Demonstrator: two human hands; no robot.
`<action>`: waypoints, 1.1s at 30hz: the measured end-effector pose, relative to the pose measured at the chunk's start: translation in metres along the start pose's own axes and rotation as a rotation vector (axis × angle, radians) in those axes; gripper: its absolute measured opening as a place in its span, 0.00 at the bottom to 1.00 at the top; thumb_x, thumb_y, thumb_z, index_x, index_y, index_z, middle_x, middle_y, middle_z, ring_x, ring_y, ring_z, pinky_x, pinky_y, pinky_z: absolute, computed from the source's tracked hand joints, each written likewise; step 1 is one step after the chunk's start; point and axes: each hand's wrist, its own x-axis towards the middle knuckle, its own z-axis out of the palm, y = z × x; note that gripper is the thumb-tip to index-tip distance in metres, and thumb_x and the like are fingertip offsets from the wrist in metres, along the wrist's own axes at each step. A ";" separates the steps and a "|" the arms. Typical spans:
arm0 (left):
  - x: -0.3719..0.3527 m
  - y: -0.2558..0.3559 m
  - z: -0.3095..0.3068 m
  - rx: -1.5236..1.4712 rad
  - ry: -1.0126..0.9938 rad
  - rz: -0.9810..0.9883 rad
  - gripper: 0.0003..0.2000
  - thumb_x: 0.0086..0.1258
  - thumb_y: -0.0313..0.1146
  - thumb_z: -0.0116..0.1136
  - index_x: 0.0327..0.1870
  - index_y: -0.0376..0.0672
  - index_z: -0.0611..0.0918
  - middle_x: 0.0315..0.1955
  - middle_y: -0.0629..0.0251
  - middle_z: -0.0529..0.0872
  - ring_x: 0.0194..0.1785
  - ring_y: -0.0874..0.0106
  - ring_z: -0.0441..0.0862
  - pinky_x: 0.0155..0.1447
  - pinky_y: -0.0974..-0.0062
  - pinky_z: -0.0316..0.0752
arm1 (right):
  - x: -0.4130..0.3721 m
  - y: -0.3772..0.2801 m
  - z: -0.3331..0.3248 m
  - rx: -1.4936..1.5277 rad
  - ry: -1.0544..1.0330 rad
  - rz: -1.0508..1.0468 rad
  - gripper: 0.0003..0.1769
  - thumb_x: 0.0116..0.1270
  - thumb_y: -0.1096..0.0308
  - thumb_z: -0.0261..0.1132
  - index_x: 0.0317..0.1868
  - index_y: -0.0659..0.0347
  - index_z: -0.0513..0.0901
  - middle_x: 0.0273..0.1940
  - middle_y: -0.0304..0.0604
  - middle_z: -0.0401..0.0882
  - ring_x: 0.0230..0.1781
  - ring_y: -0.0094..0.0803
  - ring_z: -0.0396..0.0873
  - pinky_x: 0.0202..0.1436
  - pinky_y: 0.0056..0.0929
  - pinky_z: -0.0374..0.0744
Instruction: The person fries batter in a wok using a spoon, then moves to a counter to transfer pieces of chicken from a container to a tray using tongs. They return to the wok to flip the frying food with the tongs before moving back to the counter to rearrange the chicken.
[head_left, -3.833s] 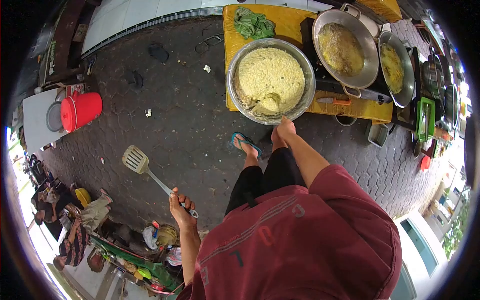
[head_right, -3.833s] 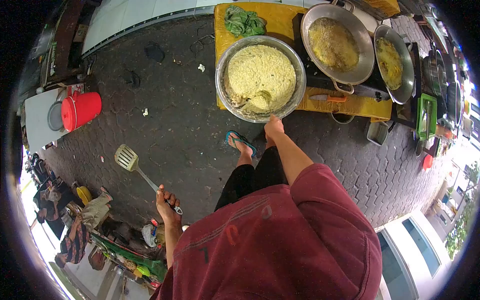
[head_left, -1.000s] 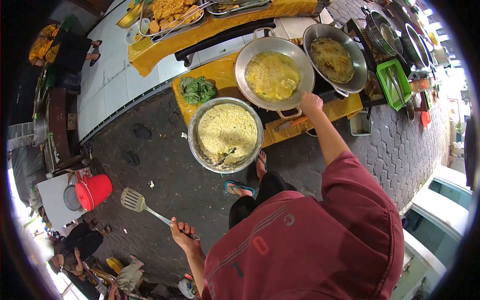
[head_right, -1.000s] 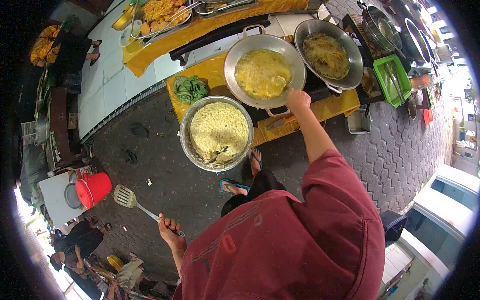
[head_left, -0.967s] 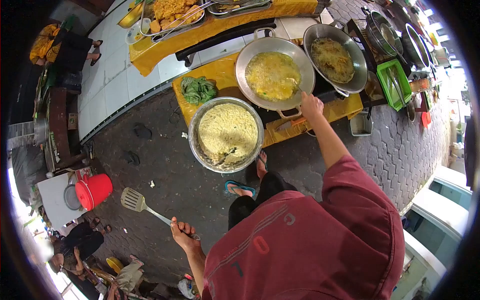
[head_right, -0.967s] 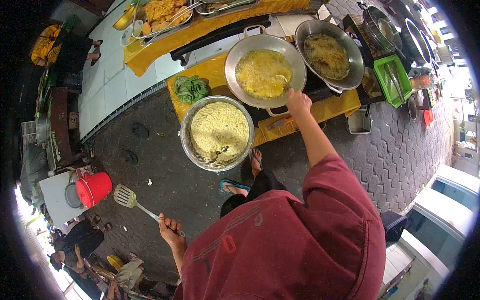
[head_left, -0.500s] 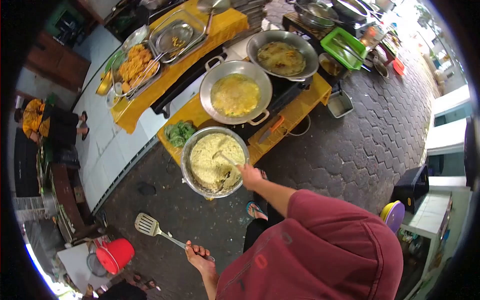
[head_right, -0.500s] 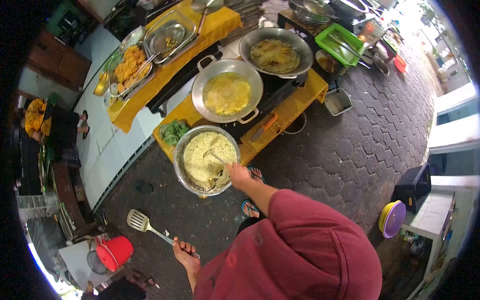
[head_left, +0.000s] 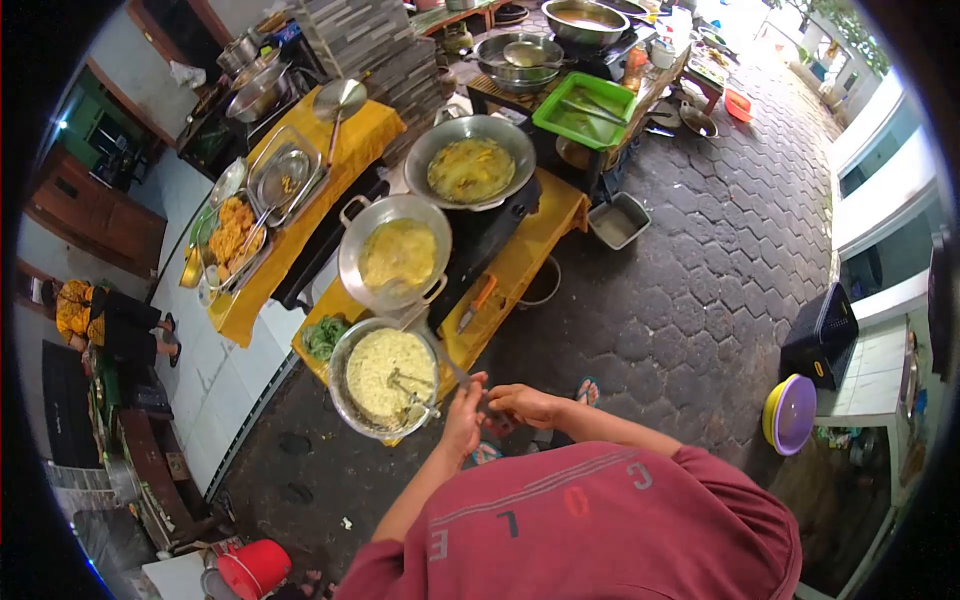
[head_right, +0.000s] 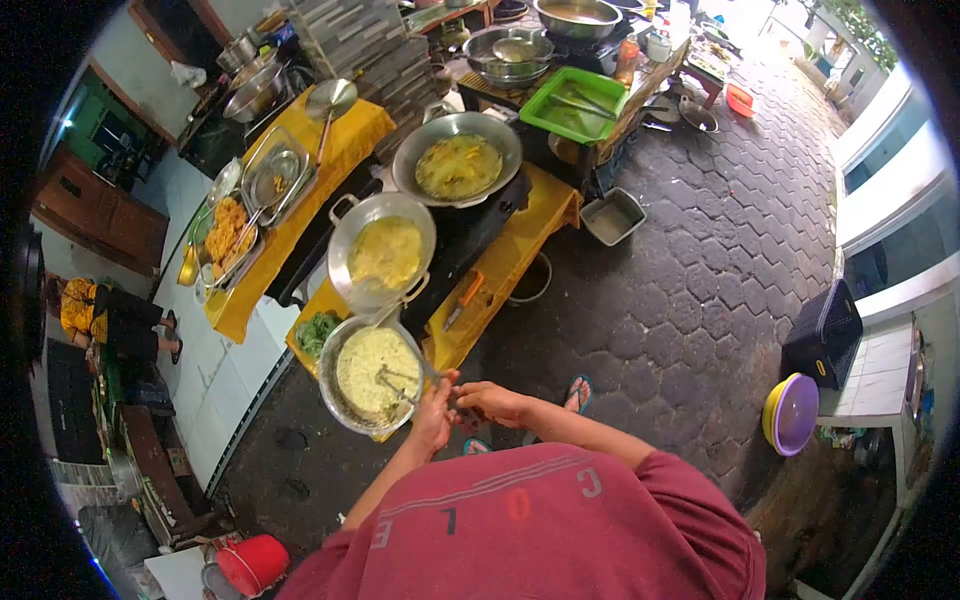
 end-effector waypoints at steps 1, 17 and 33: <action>0.013 0.001 0.033 0.001 -0.102 -0.051 0.15 0.70 0.43 0.48 0.53 0.47 0.73 0.47 0.71 0.73 0.34 0.81 0.70 0.30 0.85 0.65 | -0.015 0.001 -0.021 0.128 0.062 -0.061 0.15 0.67 0.64 0.52 0.52 0.59 0.70 0.33 0.39 0.74 0.32 0.26 0.74 0.33 0.28 0.74; 0.188 -0.029 0.251 0.990 -0.538 -0.121 0.24 0.69 0.47 0.46 0.63 0.49 0.65 0.51 0.63 0.75 0.52 0.67 0.73 0.52 0.68 0.69 | -0.181 -0.099 -0.314 0.303 0.780 -0.137 0.08 0.63 0.68 0.49 0.41 0.61 0.70 0.15 0.32 0.59 0.09 0.20 0.53 0.11 0.24 0.52; 0.257 0.017 0.180 1.084 0.159 -0.022 0.20 0.65 0.38 0.51 0.57 0.41 0.72 0.46 0.53 0.79 0.51 0.58 0.75 0.54 0.66 0.69 | -0.003 -0.295 -0.445 -1.103 0.871 -0.180 0.20 0.62 0.69 0.51 0.56 0.57 0.70 0.41 0.59 0.78 0.44 0.54 0.76 0.46 0.48 0.72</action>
